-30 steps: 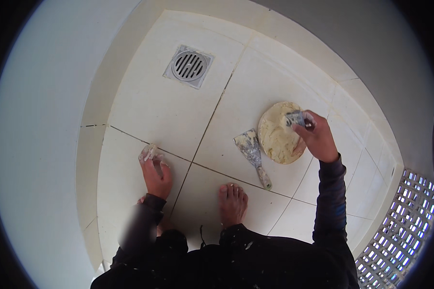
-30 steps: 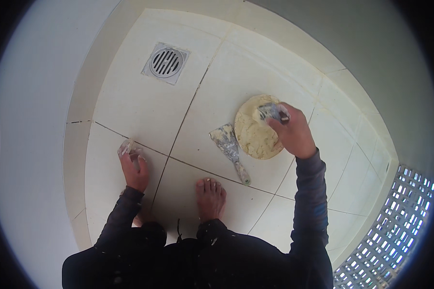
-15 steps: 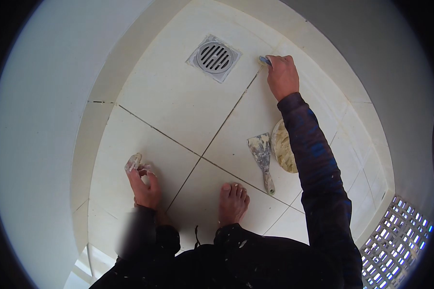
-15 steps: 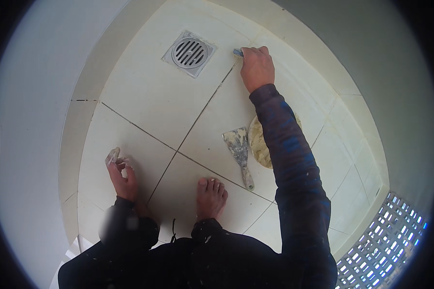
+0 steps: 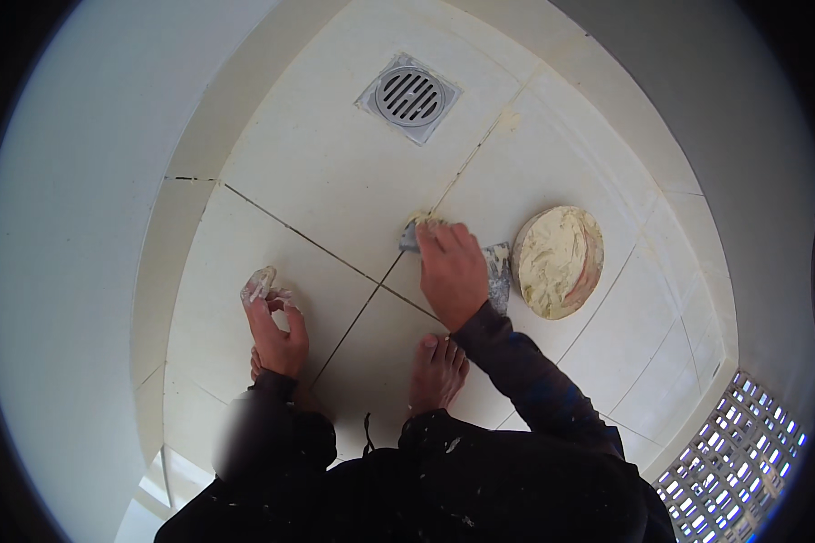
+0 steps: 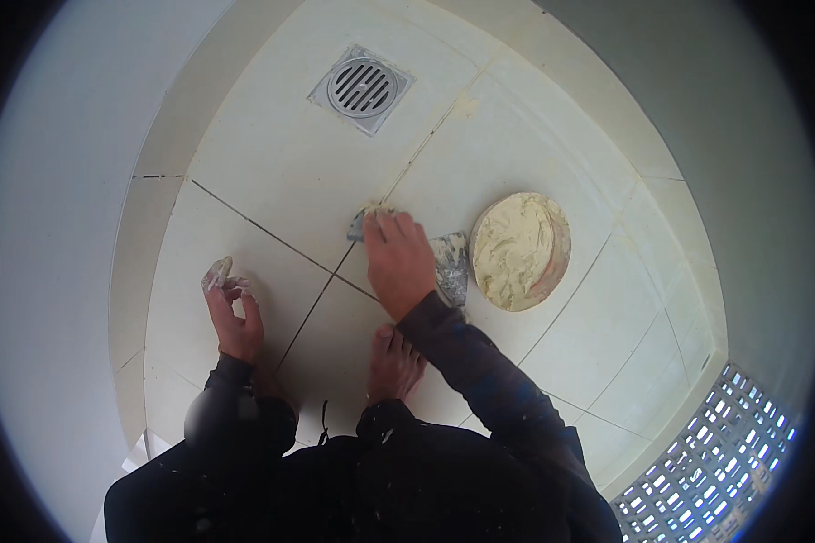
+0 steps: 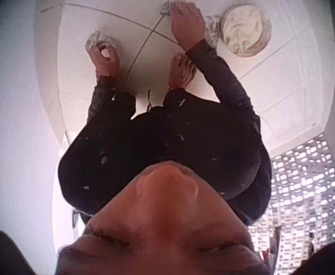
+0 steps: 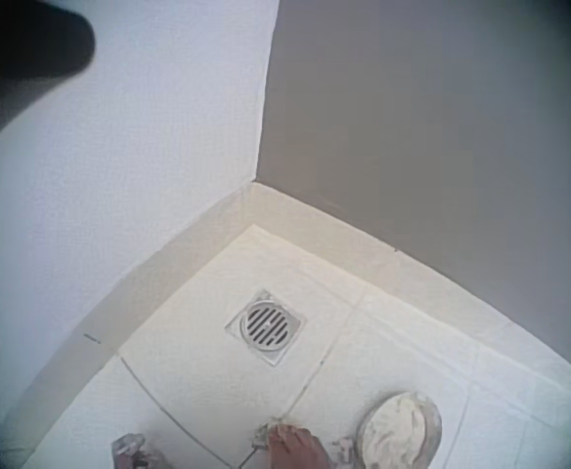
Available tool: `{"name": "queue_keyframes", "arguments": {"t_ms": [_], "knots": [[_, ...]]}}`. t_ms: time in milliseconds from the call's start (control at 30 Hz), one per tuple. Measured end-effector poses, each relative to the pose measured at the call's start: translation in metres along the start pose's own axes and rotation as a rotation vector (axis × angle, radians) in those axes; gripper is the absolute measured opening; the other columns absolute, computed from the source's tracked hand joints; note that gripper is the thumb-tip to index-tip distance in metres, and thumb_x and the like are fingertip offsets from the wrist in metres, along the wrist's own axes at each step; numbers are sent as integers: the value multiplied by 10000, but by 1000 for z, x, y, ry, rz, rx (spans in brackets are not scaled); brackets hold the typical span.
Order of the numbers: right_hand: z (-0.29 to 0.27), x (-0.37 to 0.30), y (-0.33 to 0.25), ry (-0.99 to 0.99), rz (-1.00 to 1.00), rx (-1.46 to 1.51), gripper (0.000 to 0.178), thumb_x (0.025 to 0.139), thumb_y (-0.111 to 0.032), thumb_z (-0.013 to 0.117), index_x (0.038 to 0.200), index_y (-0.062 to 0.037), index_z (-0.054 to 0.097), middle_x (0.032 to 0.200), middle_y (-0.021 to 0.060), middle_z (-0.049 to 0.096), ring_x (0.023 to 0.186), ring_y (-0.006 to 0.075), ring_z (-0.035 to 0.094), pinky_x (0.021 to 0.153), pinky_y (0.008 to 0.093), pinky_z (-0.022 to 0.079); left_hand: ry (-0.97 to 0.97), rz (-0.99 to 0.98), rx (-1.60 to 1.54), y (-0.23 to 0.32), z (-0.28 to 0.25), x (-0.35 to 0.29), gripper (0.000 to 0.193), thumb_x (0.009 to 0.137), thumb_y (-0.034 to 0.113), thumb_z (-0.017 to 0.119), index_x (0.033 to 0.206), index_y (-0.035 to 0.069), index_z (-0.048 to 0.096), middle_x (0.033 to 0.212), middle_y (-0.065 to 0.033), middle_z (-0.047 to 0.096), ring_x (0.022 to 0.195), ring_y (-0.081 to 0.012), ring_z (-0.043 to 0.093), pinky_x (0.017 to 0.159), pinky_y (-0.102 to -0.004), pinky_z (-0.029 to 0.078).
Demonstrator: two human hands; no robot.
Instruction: The person applies grout to joints between floor tiles using a putty knife and their fingers. They pick up material from a container and spread it along the lines, smoothing the surface over multiple sections of the floor.
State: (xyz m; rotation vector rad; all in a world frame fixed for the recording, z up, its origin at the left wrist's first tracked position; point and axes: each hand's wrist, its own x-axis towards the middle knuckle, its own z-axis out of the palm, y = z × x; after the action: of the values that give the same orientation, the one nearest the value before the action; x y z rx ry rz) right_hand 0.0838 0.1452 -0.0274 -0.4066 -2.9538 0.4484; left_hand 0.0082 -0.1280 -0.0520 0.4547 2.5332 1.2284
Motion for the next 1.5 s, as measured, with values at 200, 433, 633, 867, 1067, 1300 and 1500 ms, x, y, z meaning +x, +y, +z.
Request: {"name": "queue_keyframes", "arguments": {"t_ms": [200, 433, 633, 867, 1067, 1300, 1500], "knots": [[-17, 0, 3, -83, 166, 398, 241, 833, -74, 628, 1068, -39, 668, 931, 150, 643, 901, 327, 590, 796, 429, 496, 37, -6, -54, 4, -6, 0, 550, 872, -53, 479, 1419, -29, 422, 1361, -169, 423, 1019, -195, 587, 863, -324, 494], [-41, 144, 182, 196, 336, -188, 222, 841, -102, 626, 1045, -32, 677, 957, 192, 681, 886, 390, 604, 801, 483, 506, 51, -52, -68, 5, -7, -2, 537, 895, -49, 474, 1427, -22, 413, 1381, -168, 413, 1029, -190, 578, 864, -324, 490], [-20, 92, 119, 98, 78, -53, 200, 832, 8, 572, 1009, -23, 659, 944, 148, 677, 914, 353, 581, 809, 448, 494, 43, -97, -53, -2, -7, -5, 545, 889, -65, 476, 1428, -16, 411, 1393, -167, 407, 1028, -194, 577, 872, -319, 486], [-27, 57, 86, 16, 30, 275, 249, 845, -20, 623, 1091, -37, 655, 983, 181, 655, 924, 376, 575, 832, 467, 479, 33, -72, -23, 1, -10, -2, 544, 880, -77, 470, 1419, -21, 422, 1382, -163, 415, 1031, -187, 573, 871, -321, 490], [-34, 174, 188, 141, 125, -143, 227, 861, -69, 604, 1076, -3, 639, 963, 202, 662, 923, 410, 578, 830, 487, 480, 61, -90, -95, -2, -6, -6, 541, 878, -76, 463, 1415, -24, 426, 1379, -164, 417, 1019, -191, 579, 877, -322, 493], [-3, 64, 56, 13, -78, 227, 238, 820, 16, 565, 1042, -34, 635, 961, 148, 645, 935, 360, 567, 818, 451, 461, 70, -123, -61, -1, -9, -4, 538, 880, -72, 466, 1414, -22, 428, 1386, -161, 419, 1018, -192, 579, 873, -322, 496], [-20, 42, 52, -93, -43, 381, 249, 887, -36, 610, 1136, -38, 633, 1022, 187, 639, 999, 378, 591, 875, 427, 491, 55, -89, -92, 0, -8, -4, 538, 880, -74, 463, 1414, -22, 429, 1371, -157, 426, 1026, -189, 579, 873, -318, 493]]}}
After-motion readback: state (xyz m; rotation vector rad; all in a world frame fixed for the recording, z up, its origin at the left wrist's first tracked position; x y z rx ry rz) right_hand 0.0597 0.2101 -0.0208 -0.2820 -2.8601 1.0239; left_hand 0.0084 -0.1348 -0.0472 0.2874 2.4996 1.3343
